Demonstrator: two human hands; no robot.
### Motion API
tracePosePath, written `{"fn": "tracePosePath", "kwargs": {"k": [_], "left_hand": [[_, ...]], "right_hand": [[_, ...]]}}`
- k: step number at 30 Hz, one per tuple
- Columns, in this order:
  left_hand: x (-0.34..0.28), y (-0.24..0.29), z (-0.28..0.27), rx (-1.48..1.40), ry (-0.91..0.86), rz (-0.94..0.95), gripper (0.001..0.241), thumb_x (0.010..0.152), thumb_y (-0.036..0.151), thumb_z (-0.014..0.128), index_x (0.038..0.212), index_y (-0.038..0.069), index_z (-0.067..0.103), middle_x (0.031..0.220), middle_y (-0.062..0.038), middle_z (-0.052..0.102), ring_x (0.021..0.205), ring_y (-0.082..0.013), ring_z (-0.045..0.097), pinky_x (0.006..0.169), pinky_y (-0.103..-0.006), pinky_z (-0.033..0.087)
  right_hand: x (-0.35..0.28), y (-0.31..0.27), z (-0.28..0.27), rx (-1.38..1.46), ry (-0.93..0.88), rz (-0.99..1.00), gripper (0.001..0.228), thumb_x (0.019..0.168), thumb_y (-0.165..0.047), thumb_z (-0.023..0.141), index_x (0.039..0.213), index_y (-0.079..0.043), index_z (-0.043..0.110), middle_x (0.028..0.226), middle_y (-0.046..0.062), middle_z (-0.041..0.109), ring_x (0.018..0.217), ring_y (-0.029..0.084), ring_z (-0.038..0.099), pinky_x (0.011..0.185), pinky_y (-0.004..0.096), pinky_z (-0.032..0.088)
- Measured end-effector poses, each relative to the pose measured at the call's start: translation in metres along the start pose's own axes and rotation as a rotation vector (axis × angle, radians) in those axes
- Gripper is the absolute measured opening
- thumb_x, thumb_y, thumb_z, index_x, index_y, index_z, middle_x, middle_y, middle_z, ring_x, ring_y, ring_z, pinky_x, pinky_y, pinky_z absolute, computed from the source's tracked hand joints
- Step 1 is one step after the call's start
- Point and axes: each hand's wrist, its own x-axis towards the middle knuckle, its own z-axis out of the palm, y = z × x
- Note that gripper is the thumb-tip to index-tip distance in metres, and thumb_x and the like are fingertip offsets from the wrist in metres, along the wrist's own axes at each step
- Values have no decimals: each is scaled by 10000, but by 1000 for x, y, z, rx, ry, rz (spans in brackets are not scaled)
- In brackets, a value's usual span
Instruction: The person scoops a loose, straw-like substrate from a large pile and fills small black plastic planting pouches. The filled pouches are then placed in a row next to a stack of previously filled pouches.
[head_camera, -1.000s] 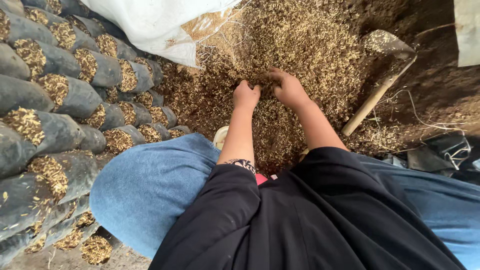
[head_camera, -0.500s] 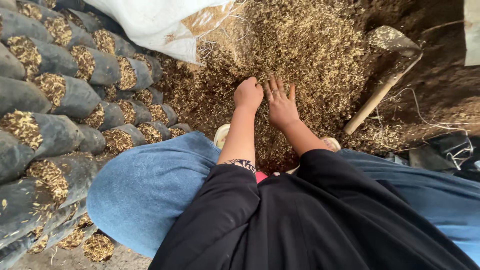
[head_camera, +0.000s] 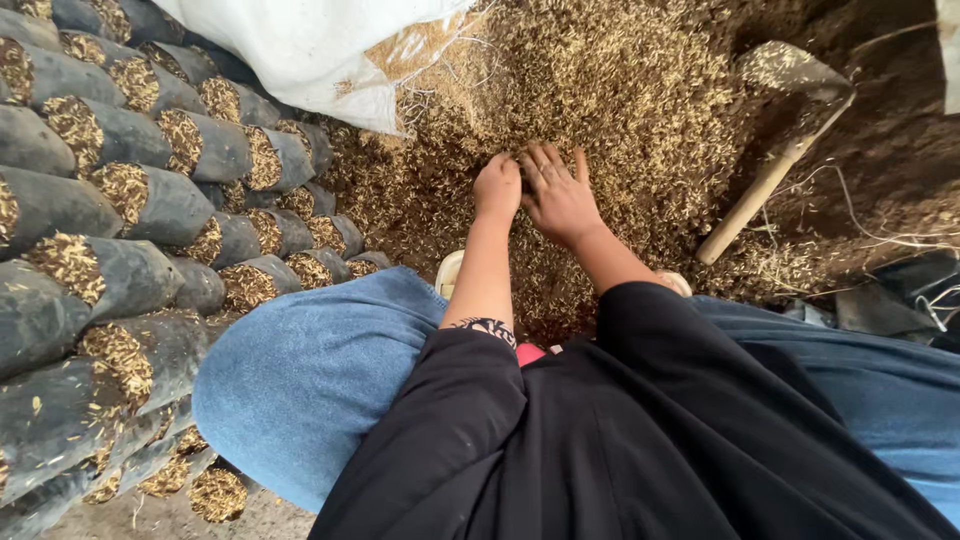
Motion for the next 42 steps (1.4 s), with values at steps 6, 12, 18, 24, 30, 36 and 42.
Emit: {"fn": "tracePosePath", "kwargs": {"k": [6, 12, 18, 24, 30, 36, 42], "left_hand": [[-17, 1, 2, 113, -3, 64, 414, 963, 326, 539, 1242, 78, 718, 1230, -198, 709, 1141, -412, 666, 1001, -456, 521], [-12, 15, -1, 122, 11, 71, 472, 976, 277, 602, 1391, 55, 569, 1323, -238, 602, 1185, -436, 585, 977, -489, 471], [-27, 8, 9, 110, 37, 133, 465, 985, 300, 601, 1416, 125, 611, 1433, -132, 618, 1313, -322, 590, 1106, -437, 478], [-31, 27, 0, 300, -8, 82, 409, 1001, 291, 604, 1364, 102, 615, 1410, -141, 607, 1277, -355, 578, 1033, -454, 467], [-15, 30, 3, 82, 51, 165, 312, 1005, 271, 574, 1235, 129, 729, 1348, -87, 694, 1230, -301, 659, 1061, -404, 521], [-10, 37, -4, 115, -32, 163, 316, 1012, 272, 568, 1263, 144, 711, 1391, -74, 682, 1297, -283, 636, 1129, -419, 492], [-49, -10, 9, 343, 14, 350, 661, 1027, 299, 558, 1598, 85, 302, 1618, -165, 385, 1486, -379, 388, 1223, -508, 324]], "right_hand": [[-22, -2, 12, -22, -84, 24, 822, 980, -585, 364, 1623, -109, 176, 1706, 87, 133, 1567, 263, 69, 1210, 615, -24], [-22, 17, 19, 142, 44, 30, 754, 1019, -502, 397, 1649, -121, 231, 1729, 90, 161, 1608, 242, 74, 1273, 583, -34], [-42, 17, 35, 25, 67, 55, 825, 995, -552, 453, 1618, -49, 254, 1715, 136, 179, 1589, 270, 83, 1236, 605, -52], [-42, 7, 11, -29, -50, 136, 821, 953, -531, 489, 1629, -127, 260, 1702, 74, 204, 1582, 294, 98, 1208, 652, -55], [-19, 11, 15, 112, 143, 120, 654, 1038, -401, 462, 1635, -164, 343, 1731, 21, 259, 1611, 308, 114, 1242, 666, -30], [-16, 21, 17, 187, 139, 108, 676, 1002, -438, 459, 1613, -181, 329, 1704, 22, 237, 1579, 343, 101, 1214, 658, -39], [-48, 19, 45, 182, 177, 40, 689, 1027, -442, 471, 1632, -140, 338, 1717, 56, 246, 1587, 332, 128, 1229, 671, -13]]}}
